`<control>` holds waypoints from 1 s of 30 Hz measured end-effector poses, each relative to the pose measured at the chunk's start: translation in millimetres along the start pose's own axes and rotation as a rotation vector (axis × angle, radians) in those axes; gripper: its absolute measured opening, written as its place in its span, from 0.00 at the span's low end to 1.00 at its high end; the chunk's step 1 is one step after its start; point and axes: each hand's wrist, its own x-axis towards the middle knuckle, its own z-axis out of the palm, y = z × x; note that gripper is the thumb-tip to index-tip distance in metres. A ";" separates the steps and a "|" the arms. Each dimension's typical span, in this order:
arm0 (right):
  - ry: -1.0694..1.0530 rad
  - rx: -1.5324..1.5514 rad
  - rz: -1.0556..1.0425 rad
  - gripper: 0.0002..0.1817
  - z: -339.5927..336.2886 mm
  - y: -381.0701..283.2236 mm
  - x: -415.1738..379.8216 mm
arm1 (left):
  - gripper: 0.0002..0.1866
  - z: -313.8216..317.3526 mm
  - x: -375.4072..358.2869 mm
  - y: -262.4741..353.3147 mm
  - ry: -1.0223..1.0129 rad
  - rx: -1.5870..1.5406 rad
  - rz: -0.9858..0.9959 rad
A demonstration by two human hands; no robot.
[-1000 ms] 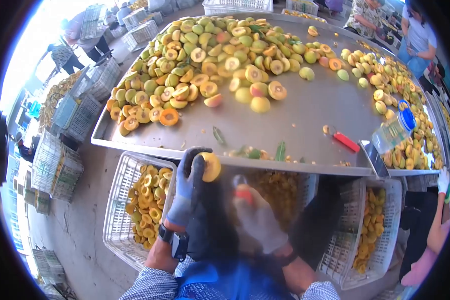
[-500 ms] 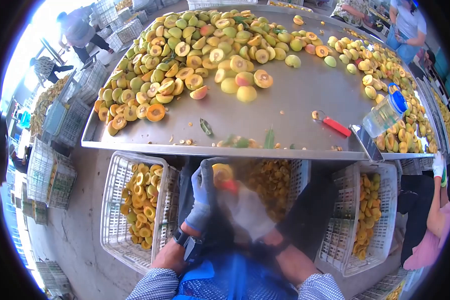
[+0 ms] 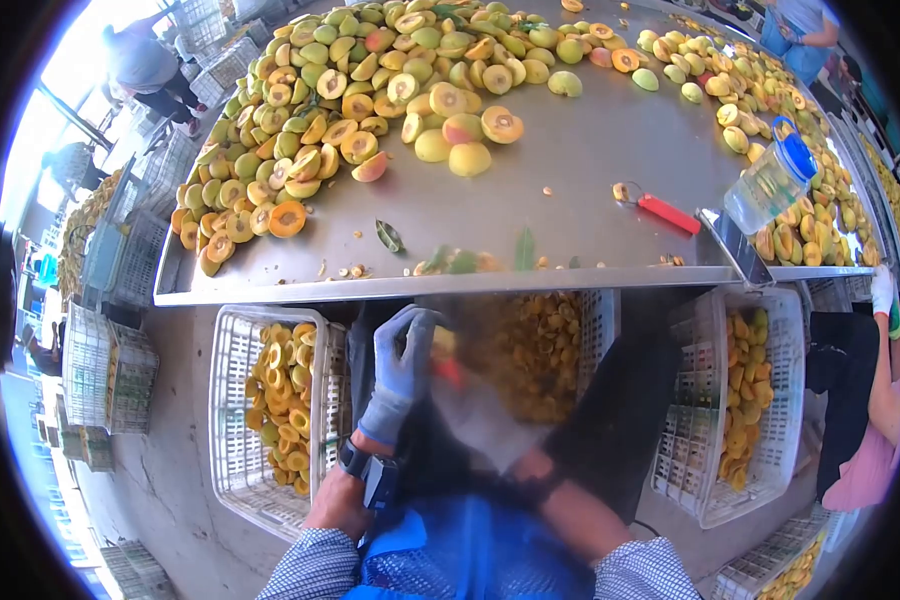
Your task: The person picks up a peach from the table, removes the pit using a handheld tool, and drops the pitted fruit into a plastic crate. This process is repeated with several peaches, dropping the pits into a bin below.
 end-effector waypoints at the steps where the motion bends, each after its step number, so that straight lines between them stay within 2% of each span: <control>1: -0.022 0.039 -0.023 0.18 -0.9 -1.9 -0.7 | 0.12 -0.3 1.1 -0.5 -0.012 -0.033 -0.047; 3: -0.050 0.026 0.000 0.19 -2.0 6.7 -0.8 | 0.13 0.9 -0.4 -0.2 -0.025 -0.130 -0.143; 5: -0.079 0.012 0.015 0.19 -3.9 5.5 -0.3 | 0.13 -2.6 3.5 -2.2 -0.094 -0.134 -0.121; 7: -0.183 0.333 0.352 0.20 -5.2 -8.6 -5.4 | 0.14 -9.3 6.8 -0.1 -0.158 -0.134 -0.103; 8: -0.186 0.331 0.353 0.20 -5.7 -13.1 -4.9 | 0.14 -12.7 10.9 6.5 -0.229 -0.146 -0.181; 9: -0.207 0.449 0.441 0.21 -5.9 -16.1 -6.4 | 0.13 -15.2 12.1 9.3 -0.302 -0.158 -0.264; 10: -0.227 0.569 0.529 0.21 -5.4 -17.3 -8.3 | 0.13 -17.8 11.7 8.3 -0.302 -0.158 -0.270; 12: -0.252 0.613 0.568 0.22 -6.1 -16.8 -10.0 | 0.10 -21.1 15.8 8.0 -0.439 -0.075 -0.324; 13: -0.276 0.658 0.610 0.23 -6.8 -15.8 -11.8 | 0.10 -21.0 16.3 10.1 -0.441 -0.076 -0.327; 16: -0.362 0.796 0.629 0.23 -9.4 -20.1 -16.2 | 0.08 -22.3 17.0 13.3 -0.463 -0.046 -0.382; 18: -0.389 0.809 0.647 0.23 -12.3 -17.3 -15.7 | 0.09 -21.0 15.3 -0.3 -0.494 -0.127 -0.159; 21: -0.422 0.870 0.680 0.23 -14.6 -13.7 -15.4 | 0.13 -22.4 18.6 -7.2 -0.551 -0.132 -0.094; 23: -0.432 0.926 0.701 0.23 -11.0 -13.8 -16.6 | 0.13 -23.2 23.8 -5.4 -0.614 -0.076 -0.128; 25: -0.300 0.710 0.657 0.22 -5.0 -17.0 -20.1 | 0.13 -22.0 24.2 0.8 -0.678 -0.022 -0.161; 26: -0.296 0.711 0.658 0.22 -6.6 -15.0 -21.0 | 0.13 -20.3 23.8 6.1 -0.670 0.013 -0.230; 28: -0.355 0.888 0.701 0.23 -12.2 -8.7 -21.7 | 0.13 -18.8 21.2 4.2 -0.663 0.050 -0.297; 30: -0.395 0.943 0.695 0.23 -15.8 -10.9 -23.5 | 0.14 -19.1 11.4 -6.8 -0.623 -0.090 -0.386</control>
